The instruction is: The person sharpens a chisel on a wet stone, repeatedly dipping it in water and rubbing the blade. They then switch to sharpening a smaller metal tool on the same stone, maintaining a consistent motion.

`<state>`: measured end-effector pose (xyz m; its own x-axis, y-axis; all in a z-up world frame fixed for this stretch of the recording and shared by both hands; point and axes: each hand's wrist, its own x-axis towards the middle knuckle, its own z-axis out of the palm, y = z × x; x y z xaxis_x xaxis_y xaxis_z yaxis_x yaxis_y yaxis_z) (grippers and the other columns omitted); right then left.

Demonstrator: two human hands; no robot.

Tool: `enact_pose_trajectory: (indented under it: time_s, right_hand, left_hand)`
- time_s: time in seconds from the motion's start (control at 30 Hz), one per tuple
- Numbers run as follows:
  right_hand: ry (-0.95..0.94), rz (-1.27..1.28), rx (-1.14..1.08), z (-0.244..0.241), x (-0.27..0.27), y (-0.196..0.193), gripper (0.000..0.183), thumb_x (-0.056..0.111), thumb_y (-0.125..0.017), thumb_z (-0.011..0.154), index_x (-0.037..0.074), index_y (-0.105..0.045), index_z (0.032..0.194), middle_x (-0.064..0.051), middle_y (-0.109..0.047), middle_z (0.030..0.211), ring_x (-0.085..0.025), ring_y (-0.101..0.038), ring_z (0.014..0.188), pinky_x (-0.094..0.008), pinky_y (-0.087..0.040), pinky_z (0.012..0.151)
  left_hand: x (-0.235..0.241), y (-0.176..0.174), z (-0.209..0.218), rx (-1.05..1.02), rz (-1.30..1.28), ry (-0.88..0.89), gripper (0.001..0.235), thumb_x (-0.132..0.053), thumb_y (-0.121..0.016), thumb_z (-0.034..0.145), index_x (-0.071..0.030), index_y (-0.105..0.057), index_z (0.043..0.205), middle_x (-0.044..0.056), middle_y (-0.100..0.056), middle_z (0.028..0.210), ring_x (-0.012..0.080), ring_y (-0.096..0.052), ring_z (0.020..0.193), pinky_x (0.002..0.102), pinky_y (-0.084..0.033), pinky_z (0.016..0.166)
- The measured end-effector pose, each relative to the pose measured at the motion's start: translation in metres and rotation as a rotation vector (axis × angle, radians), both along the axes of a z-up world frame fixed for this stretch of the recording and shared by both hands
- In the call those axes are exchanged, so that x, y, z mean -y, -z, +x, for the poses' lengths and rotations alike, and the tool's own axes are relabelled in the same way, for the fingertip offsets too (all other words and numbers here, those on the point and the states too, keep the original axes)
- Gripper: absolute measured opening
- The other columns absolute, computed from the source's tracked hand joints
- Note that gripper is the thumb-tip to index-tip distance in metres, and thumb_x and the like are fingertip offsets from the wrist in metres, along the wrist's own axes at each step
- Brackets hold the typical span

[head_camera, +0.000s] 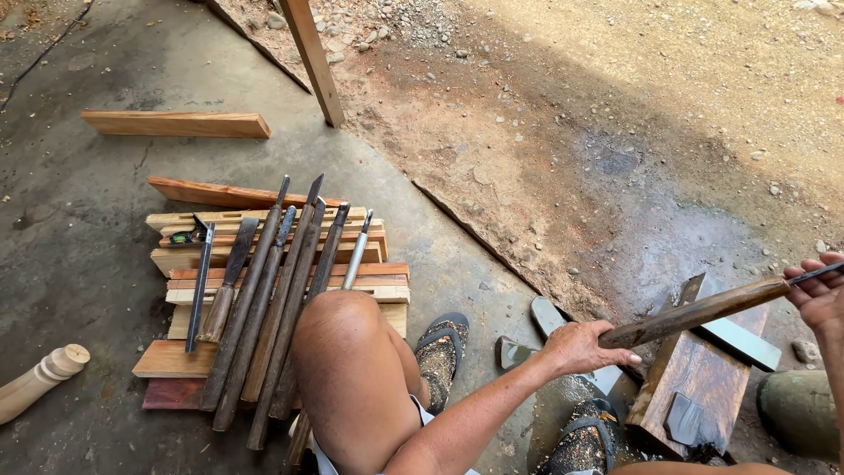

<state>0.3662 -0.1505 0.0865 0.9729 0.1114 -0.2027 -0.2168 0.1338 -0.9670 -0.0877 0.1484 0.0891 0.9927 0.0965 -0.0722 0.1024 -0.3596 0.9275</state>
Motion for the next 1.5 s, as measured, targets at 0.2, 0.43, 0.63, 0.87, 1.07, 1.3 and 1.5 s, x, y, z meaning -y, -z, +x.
enact_pose_trajectory:
  time_s: [0.2,0.43,0.63,0.87,1.07,1.3,1.5]
  right_hand:
    - [-0.055,-0.184,0.135,-0.052,-0.045,-0.04,0.032,0.046,-0.038,0.12,0.015,-0.046,0.127,-0.009,-0.067,0.115,-0.033,-0.074,0.104,-0.054,-0.063,0.092]
    - [-0.077,-0.477,0.248,-0.069,-0.057,-0.049,0.023,0.034,-0.045,0.119,0.012,-0.048,0.125,-0.012,-0.067,0.113,-0.027,-0.071,0.094,-0.041,-0.064,0.073]
    - [-0.125,-0.705,0.225,-0.103,-0.054,-0.071,0.029,0.033,-0.07,0.112,0.007,-0.057,0.113,-0.014,-0.066,0.101,-0.029,-0.07,0.085,-0.043,-0.059,0.066]
    - [-0.077,-0.603,0.012,-0.212,-0.077,-0.155,0.029,0.024,-0.088,0.091,0.002,-0.07,0.093,-0.007,-0.061,0.077,-0.017,-0.057,0.059,-0.031,-0.05,0.053]
    - [-0.215,-0.774,0.043,-0.249,-0.091,-0.188,0.038,0.031,-0.093,0.083,0.007,-0.065,0.078,-0.003,-0.065,0.071,-0.013,-0.059,0.056,-0.031,-0.051,0.05]
    - [-0.223,-0.58,0.007,-0.226,-0.077,-0.158,0.033,0.032,-0.092,0.087,0.018,-0.064,0.077,0.006,-0.056,0.07,-0.008,-0.051,0.057,-0.027,-0.049,0.053]
    - [-0.19,-0.54,0.04,-0.216,-0.053,-0.142,0.026,0.03,-0.087,0.094,0.018,-0.065,0.085,0.005,-0.059,0.076,-0.008,-0.061,0.068,-0.026,-0.059,0.061]
  left_hand:
    - [-0.007,0.002,0.0,-0.067,0.031,-0.135,0.078,-0.078,-0.069,0.073,-0.013,-0.072,0.115,0.013,-0.075,0.093,0.0318,-0.074,0.094,0.048,-0.056,0.083]
    - [-0.023,0.013,-0.003,0.066,0.32,-0.286,0.055,-0.048,-0.085,0.078,-0.006,-0.067,0.109,0.018,-0.061,0.104,0.0326,-0.062,0.102,0.05,-0.051,0.088]
    - [-0.054,0.032,0.007,0.066,0.555,-0.361,0.031,-0.026,-0.083,0.083,-0.012,-0.064,0.103,0.009,-0.055,0.099,0.024,-0.057,0.091,0.043,-0.049,0.078]
    - [-0.091,-0.019,-0.03,0.129,0.588,-0.312,0.05,-0.02,-0.082,0.07,-0.015,-0.063,0.115,0.013,-0.061,0.119,0.0345,-0.062,0.107,0.055,-0.047,0.082]
    - [-0.115,-0.039,-0.043,0.191,0.749,-0.297,0.05,-0.015,-0.084,0.076,-0.02,-0.062,0.121,0.008,-0.063,0.108,0.0307,-0.062,0.103,0.051,-0.045,0.088]
    - [-0.108,-0.062,-0.042,0.261,0.765,-0.294,0.055,-0.023,-0.087,0.076,-0.016,-0.06,0.122,0.01,-0.063,0.105,0.0345,-0.061,0.102,0.051,-0.046,0.085]
    - [-0.089,-0.042,-0.038,0.363,0.698,-0.218,0.054,-0.024,-0.086,0.082,-0.015,-0.059,0.128,0.007,-0.064,0.103,0.0288,-0.065,0.093,0.046,-0.052,0.079]
